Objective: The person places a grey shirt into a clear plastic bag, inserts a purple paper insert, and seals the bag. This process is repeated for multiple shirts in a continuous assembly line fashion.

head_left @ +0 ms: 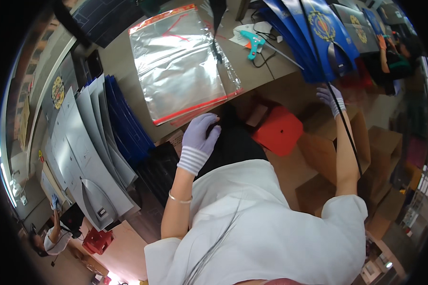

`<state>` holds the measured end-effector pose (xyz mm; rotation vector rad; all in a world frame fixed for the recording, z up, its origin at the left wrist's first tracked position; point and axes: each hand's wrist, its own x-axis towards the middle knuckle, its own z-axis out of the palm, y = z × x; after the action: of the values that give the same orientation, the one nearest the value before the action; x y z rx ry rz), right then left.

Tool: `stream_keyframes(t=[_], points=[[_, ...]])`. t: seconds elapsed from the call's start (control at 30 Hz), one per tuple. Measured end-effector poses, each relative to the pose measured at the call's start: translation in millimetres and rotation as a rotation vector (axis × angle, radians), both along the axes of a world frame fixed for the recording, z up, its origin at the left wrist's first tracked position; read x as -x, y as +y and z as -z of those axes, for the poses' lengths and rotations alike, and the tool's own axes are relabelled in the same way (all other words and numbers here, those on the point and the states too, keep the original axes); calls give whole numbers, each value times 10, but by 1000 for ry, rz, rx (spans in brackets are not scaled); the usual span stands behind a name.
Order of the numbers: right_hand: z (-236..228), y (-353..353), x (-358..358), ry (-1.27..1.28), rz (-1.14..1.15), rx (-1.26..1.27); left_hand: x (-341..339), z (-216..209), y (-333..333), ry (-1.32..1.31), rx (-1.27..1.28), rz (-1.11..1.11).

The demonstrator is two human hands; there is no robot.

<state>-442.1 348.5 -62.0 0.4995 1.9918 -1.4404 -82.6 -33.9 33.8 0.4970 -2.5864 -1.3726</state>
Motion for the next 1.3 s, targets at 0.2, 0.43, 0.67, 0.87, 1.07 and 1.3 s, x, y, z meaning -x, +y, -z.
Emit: stream_keyframes(t=[0.2,0.43,0.67,0.87,1.07,1.3], points=[[-317,-379,-178,-263,-607,-321,458,228,220,-30,-23,132],[-384,-1532,-411,471,-729,-157,778,415,190,-159,-78,3],[160,-2545,-177,612,-706,-360,1551,789,191,-164,-225,-89],[430,-2754,-66,340,-664,-399,2312,1551,104,-89,-236,-239],[677,-2819,93,141,-611,-246,2761,1847,-8,-264,-368,-194],[808,-2727,153,56,-626,55,2740,2082,-5,-232,-367,-135]])
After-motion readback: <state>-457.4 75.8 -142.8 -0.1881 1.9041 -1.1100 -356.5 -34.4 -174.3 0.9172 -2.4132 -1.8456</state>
